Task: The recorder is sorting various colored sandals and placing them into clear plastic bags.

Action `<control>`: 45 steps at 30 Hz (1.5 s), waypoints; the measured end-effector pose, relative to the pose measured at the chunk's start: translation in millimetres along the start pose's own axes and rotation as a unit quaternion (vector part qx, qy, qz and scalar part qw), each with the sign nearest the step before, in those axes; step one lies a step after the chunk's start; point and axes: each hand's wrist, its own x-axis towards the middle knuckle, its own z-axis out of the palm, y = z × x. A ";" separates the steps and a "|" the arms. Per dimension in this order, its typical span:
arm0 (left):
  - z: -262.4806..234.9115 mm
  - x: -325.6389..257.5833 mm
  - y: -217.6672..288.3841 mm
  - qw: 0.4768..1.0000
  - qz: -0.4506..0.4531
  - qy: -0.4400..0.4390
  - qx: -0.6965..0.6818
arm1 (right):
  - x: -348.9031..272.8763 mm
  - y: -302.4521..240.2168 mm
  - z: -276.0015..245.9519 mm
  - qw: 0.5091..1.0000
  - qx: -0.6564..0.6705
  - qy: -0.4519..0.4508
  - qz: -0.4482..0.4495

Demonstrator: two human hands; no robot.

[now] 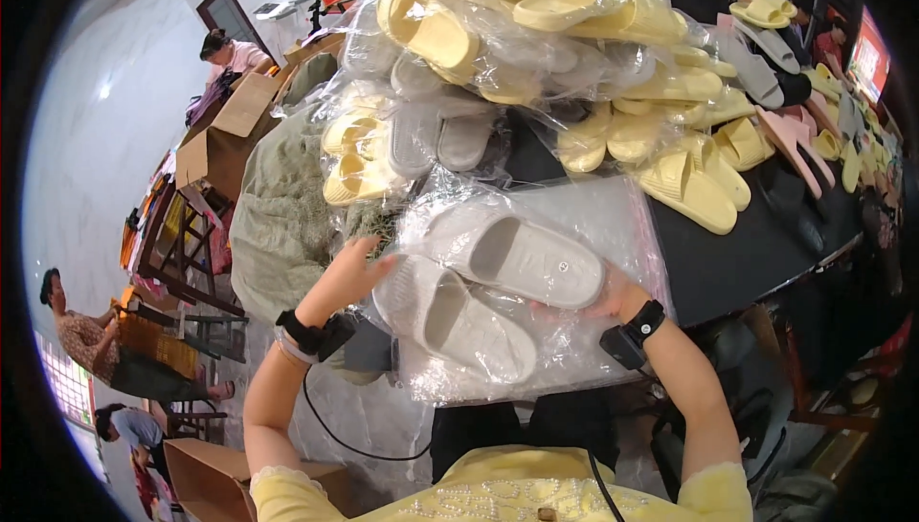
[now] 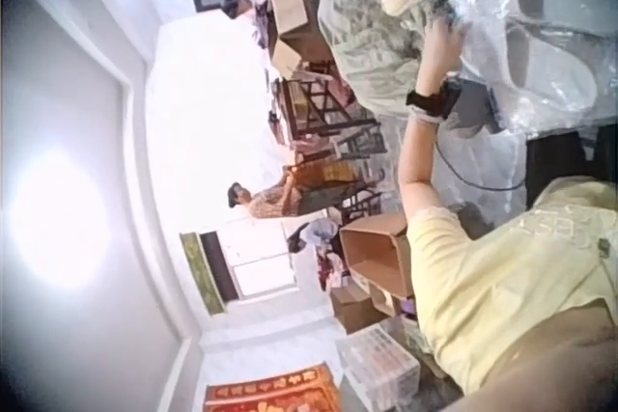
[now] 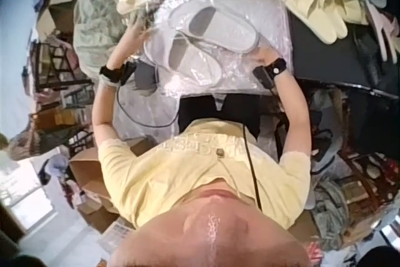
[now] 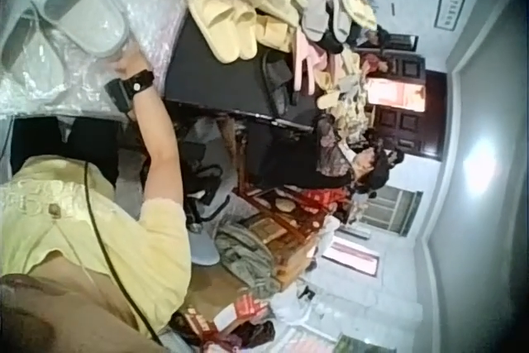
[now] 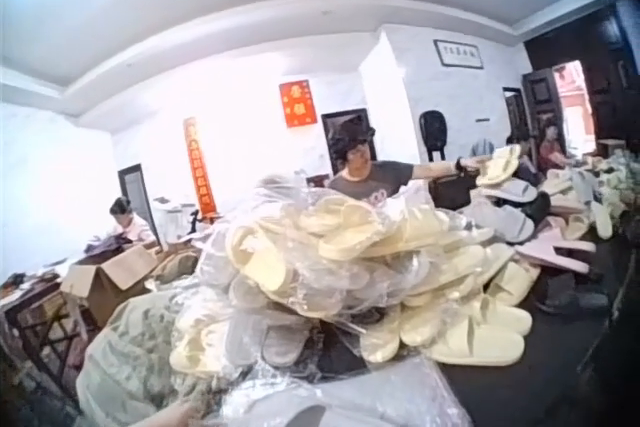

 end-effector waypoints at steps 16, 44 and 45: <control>-7.3 -72.7 40.4 0.786 -0.240 -0.071 -0.565 | -8.0 -13.5 -5.8 0.951 -0.065 0.013 -0.300; 77.2 -112.4 45.4 0.815 -0.235 0.040 -0.528 | -96.0 2.6 46.0 0.441 -0.756 0.408 -0.259; 81.1 -112.8 44.6 0.813 -0.234 0.038 -0.532 | -92.4 7.3 47.0 0.410 -0.793 0.372 -0.254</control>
